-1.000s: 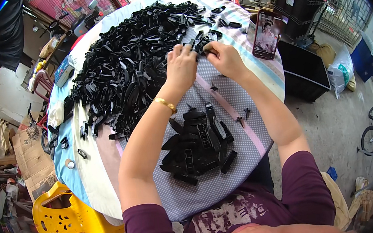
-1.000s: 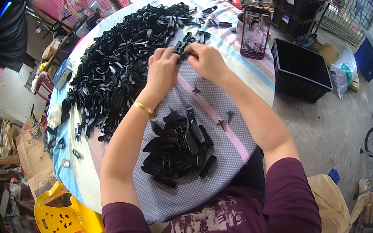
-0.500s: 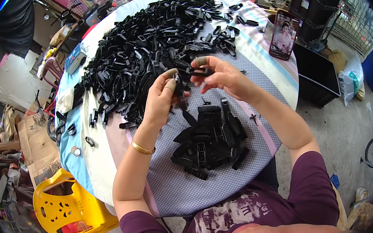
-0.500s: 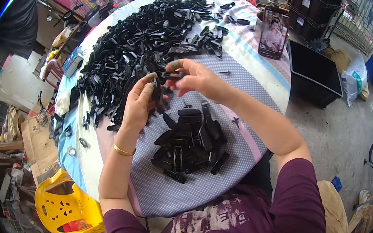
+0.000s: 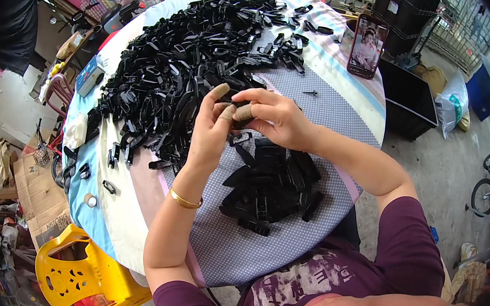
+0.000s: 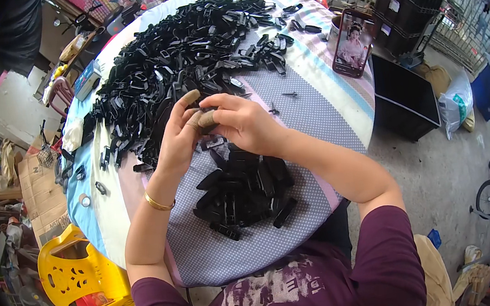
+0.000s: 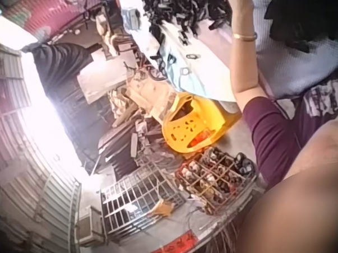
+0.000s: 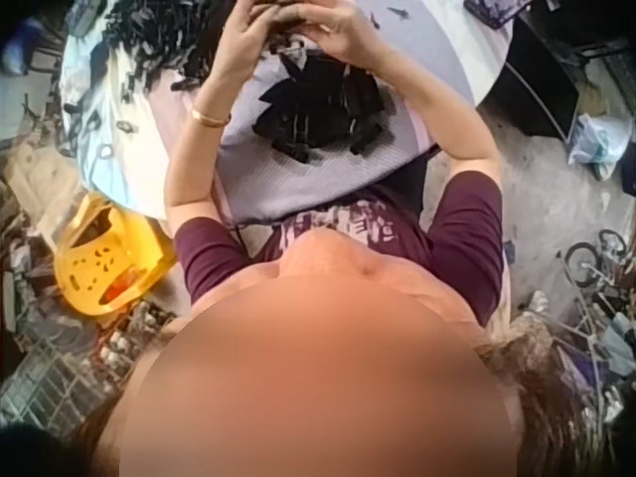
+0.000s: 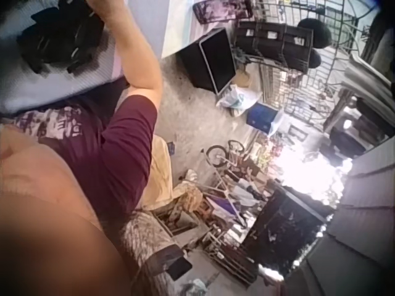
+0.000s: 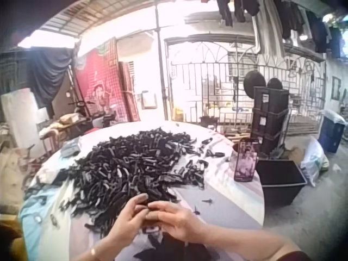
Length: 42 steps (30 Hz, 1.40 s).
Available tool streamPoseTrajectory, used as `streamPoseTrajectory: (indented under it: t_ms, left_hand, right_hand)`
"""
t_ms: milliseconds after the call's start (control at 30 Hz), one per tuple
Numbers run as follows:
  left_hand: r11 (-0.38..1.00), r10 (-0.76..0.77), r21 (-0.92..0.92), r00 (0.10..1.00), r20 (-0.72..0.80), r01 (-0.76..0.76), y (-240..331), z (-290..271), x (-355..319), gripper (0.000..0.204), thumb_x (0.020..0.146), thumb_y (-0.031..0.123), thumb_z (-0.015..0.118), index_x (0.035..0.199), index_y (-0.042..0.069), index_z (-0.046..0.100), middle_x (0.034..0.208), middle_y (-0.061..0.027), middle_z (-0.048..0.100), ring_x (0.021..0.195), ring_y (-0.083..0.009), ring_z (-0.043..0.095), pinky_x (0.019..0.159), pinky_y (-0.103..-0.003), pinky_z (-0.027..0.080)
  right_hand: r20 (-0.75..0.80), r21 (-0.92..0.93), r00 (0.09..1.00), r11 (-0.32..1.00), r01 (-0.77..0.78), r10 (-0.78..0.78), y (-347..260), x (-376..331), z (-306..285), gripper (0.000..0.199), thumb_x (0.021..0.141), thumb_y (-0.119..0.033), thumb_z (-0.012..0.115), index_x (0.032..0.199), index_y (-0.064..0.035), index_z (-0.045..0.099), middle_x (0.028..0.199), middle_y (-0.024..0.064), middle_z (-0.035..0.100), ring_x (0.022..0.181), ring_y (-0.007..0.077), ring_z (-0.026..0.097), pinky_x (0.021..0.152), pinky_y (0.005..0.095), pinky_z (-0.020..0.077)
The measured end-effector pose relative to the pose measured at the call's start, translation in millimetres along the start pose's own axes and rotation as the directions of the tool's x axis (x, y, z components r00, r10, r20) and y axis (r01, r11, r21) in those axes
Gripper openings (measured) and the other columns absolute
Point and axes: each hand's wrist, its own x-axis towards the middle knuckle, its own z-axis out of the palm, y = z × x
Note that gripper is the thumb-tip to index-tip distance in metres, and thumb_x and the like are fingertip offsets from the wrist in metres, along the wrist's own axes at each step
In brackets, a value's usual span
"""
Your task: Manually processing or assembling small black plastic components at a table.
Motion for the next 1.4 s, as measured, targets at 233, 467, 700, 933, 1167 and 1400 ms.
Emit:
streamPoseTrajectory:
  t_ms: [233,467,700,933,1167,1400]
  left_hand:
    - [0.968,-0.054,-0.242,0.995,0.084,0.073,6,1,-4,0.028,0.09,0.008,0.05,0.116,0.0,0.053,0.099,-0.0085,0.062,0.085,-0.0136,0.061,0.072,-0.024,0.05]
    - [0.972,0.097,0.213,0.995,0.036,-0.102,-1,7,-8,0.035,0.083,-0.005,0.057,0.117,-0.006,0.05,0.102,-0.0093,0.061,0.087,-0.0137,0.062,0.076,-0.022,0.051]
    - [0.996,0.037,0.076,0.999,0.01,-0.038,-7,-5,-5,0.029,0.087,0.004,0.056,0.115,-0.003,0.052,0.091,-0.0061,0.062,0.076,-0.0103,0.061,0.07,-0.021,0.05]
    - [0.993,0.12,0.01,0.991,-0.063,-0.12,-9,1,-9,0.029,0.086,0.007,0.06,0.113,-0.002,0.058,0.097,-0.0026,0.063,0.081,-0.0053,0.056,0.072,-0.019,0.047]
    - [0.979,0.043,-0.197,0.998,-0.047,-0.051,-10,3,-6,0.028,0.085,0.007,0.06,0.111,-0.002,0.06,0.098,-0.0054,0.064,0.085,-0.008,0.058,0.076,-0.021,0.047]
    - [0.976,0.216,0.011,0.974,0.066,-0.217,0,-2,-10,0.023,0.084,0.002,0.06,0.107,-0.002,0.063,0.092,-0.0023,0.062,0.08,-0.007,0.055,0.071,-0.02,0.044]
  right_hand:
    - [-0.019,0.2,0.953,0.935,-0.293,0.303,3,1,-7,0.021,0.085,-0.003,0.058,0.105,0.0029,0.061,0.097,0.0085,0.059,0.08,0.0133,0.06,0.067,0.0233,0.0507]
    - [0.022,0.36,0.882,0.819,-0.446,0.471,11,-2,-4,0.022,0.09,-0.008,0.052,0.108,0.0021,0.06,0.092,0.0039,0.053,0.075,0.0092,0.057,0.062,0.0199,0.0499]
    - [0.137,0.444,0.834,0.72,-0.534,0.534,1,0,-9,0.021,0.09,-0.012,0.054,0.104,0.0025,0.062,0.085,0.0025,0.051,0.069,0.0077,0.054,0.058,0.0194,0.0481]
    - [0.129,0.41,0.798,0.701,-0.584,0.589,-4,1,-4,0.019,0.088,-0.012,0.057,0.099,0.0031,0.062,0.087,0.0042,0.054,0.068,0.0083,0.056,0.054,0.0194,0.0486]
    - [-0.153,0.055,0.926,0.938,-0.341,0.345,-6,-6,7,0.026,0.083,-0.013,0.065,0.103,0.0022,0.06,0.09,0.0062,0.058,0.07,0.0104,0.058,0.059,0.022,0.0497]
    - [0.186,0.222,0.873,0.846,-0.485,0.451,-9,-5,-2,0.033,0.08,-0.017,0.068,0.107,0.0009,0.061,0.079,0.0053,0.063,0.066,0.0113,0.057,0.059,0.0216,0.0452]
